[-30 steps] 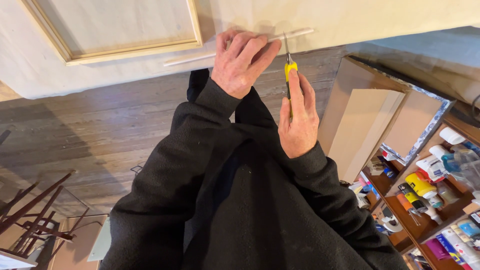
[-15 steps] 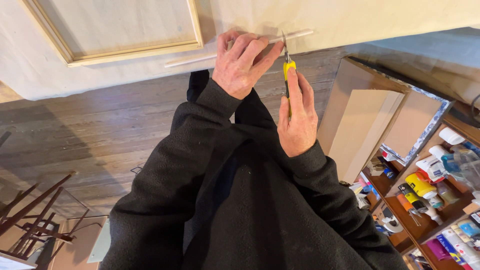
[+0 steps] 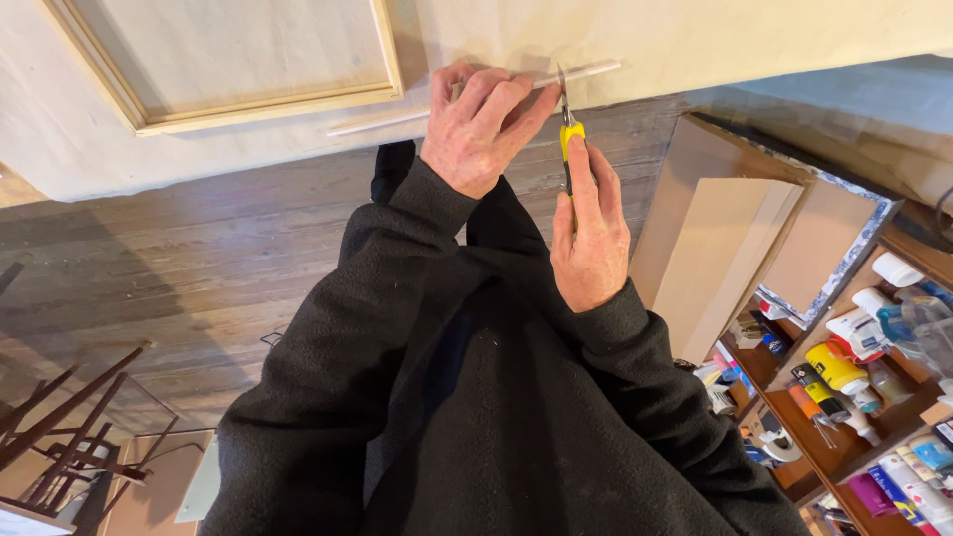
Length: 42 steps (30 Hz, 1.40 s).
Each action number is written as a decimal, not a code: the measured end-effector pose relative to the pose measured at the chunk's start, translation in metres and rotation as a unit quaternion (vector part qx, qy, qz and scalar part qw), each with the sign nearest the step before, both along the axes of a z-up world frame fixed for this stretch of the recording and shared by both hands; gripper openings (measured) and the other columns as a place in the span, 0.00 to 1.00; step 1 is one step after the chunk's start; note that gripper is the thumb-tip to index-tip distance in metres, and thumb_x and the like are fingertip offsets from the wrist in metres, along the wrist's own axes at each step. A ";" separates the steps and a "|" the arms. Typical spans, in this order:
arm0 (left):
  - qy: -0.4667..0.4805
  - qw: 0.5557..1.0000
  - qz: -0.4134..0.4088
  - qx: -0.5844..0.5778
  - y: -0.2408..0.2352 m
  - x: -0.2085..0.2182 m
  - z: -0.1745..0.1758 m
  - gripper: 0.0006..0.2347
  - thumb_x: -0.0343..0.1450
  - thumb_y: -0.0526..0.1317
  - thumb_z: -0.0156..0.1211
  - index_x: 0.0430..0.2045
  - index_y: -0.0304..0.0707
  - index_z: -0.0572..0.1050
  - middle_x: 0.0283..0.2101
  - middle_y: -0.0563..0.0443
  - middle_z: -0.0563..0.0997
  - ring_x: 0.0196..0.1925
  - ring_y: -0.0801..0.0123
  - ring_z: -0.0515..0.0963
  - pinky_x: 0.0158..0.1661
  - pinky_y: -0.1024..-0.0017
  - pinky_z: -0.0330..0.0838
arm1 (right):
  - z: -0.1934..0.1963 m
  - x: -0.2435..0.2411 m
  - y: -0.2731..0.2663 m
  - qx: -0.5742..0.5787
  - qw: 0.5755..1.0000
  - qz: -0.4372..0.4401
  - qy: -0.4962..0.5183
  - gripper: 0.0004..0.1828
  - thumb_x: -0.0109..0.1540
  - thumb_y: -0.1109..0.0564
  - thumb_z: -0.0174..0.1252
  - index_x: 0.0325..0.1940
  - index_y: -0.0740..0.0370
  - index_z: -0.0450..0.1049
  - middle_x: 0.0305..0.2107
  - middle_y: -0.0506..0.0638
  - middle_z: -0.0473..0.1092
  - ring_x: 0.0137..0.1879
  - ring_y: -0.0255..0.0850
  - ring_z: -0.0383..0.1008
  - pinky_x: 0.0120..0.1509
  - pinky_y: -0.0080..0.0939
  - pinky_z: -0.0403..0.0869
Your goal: The person measures a white plastic strip against a wooden picture frame, cuts it to length with a utility knife, and fits it into the frame's bottom groove. They repeat the process for another strip and then handle a framed artwork and a sheet of paper.
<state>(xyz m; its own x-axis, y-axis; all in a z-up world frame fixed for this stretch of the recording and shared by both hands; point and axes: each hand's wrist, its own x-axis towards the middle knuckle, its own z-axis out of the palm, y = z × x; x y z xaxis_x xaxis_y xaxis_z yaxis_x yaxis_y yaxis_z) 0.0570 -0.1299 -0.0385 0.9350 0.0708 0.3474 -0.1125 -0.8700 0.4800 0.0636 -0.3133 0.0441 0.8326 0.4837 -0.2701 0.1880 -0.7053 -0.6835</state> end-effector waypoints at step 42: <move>0.030 1.000 -0.006 -0.006 -0.001 -0.004 0.007 0.11 0.71 0.33 0.71 0.48 0.38 0.84 0.51 0.56 0.73 0.50 0.68 0.76 0.54 0.65 0.67 | -0.029 -0.018 -0.014 -0.074 0.995 0.036 -0.057 0.41 0.68 0.71 0.56 0.84 0.58 0.52 0.62 0.62 0.71 0.50 0.56 0.81 0.47 0.47 0.79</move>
